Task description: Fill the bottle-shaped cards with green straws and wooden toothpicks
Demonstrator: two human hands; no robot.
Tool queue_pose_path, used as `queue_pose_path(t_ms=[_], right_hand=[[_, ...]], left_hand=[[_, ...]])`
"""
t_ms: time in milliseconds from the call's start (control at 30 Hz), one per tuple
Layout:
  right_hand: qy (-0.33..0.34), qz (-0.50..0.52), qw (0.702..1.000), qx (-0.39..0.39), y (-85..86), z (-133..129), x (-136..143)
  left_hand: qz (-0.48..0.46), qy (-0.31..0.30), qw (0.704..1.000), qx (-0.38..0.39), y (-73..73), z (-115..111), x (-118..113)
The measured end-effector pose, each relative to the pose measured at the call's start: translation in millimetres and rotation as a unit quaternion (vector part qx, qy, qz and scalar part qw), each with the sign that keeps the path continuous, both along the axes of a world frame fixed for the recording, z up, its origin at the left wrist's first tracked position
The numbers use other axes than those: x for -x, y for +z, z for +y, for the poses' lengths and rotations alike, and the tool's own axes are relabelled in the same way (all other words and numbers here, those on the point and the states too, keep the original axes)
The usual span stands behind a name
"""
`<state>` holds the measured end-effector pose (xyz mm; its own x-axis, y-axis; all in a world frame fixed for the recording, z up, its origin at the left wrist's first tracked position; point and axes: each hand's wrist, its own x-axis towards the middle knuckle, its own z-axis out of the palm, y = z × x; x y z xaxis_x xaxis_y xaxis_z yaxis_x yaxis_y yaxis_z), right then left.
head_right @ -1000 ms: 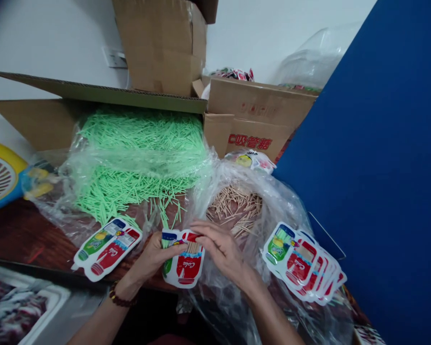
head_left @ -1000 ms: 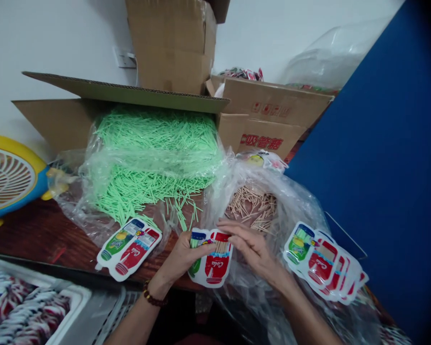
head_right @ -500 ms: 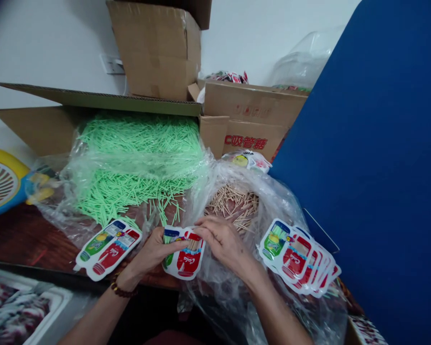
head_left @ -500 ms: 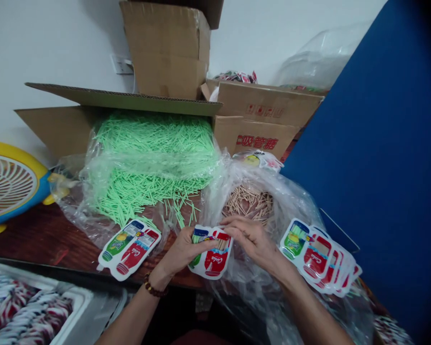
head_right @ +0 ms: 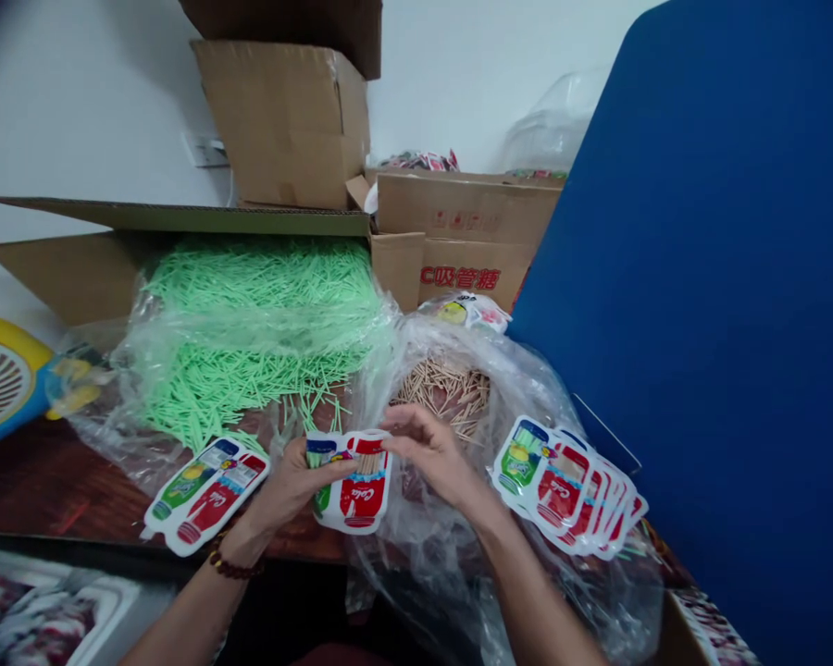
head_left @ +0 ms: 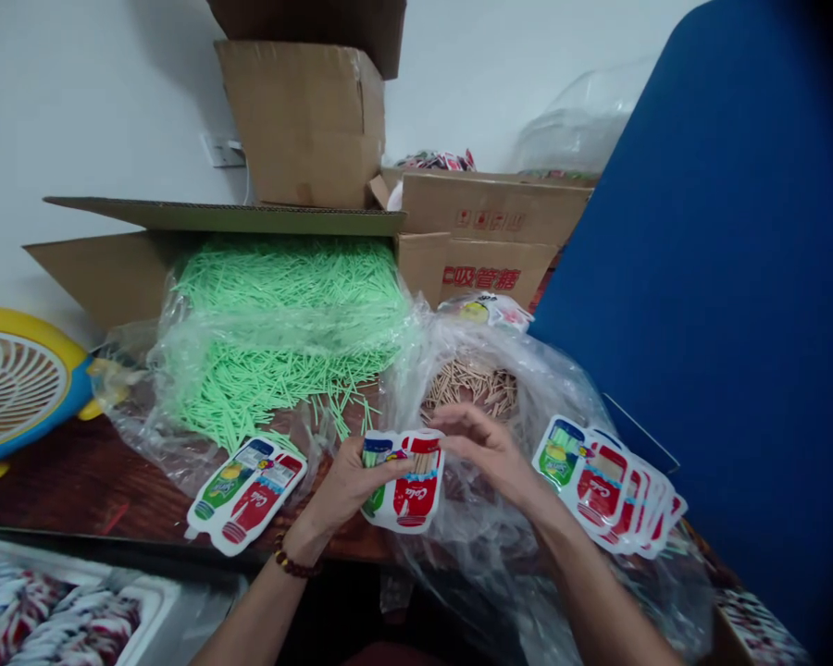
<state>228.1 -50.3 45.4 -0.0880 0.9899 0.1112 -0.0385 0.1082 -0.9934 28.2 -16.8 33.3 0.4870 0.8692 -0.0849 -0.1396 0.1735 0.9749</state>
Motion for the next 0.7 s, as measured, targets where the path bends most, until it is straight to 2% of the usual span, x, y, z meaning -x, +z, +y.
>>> queue_pose_path(t_ms=[100, 200, 400, 600, 700], right_hand=[[0.066, 0.113, 0.986, 0.1, -23.7, -5, 16], [0.029, 0.154, 0.98, 0.124, -39.0, -8, 29], [-0.025, 0.144, 0.984, 0.1, -39.3, -3, 28], [-0.052, 0.175, 0.978, 0.103, -41.8, -5, 24], [-0.095, 0.17, 0.975, 0.106, -44.7, -7, 21]], left_hand=[[-0.004, 0.003, 1.0, 0.004, -2.7, 1, -2], [-0.003, 0.031, 0.999, 0.025, -5.7, 3, -3], [0.01, 0.092, 0.995, 0.04, -4.7, 4, -5], [-0.002, 0.097, 0.995, 0.037, -10.4, 2, -10], [-0.024, 0.086, 0.995, 0.044, -12.9, 1, -11]])
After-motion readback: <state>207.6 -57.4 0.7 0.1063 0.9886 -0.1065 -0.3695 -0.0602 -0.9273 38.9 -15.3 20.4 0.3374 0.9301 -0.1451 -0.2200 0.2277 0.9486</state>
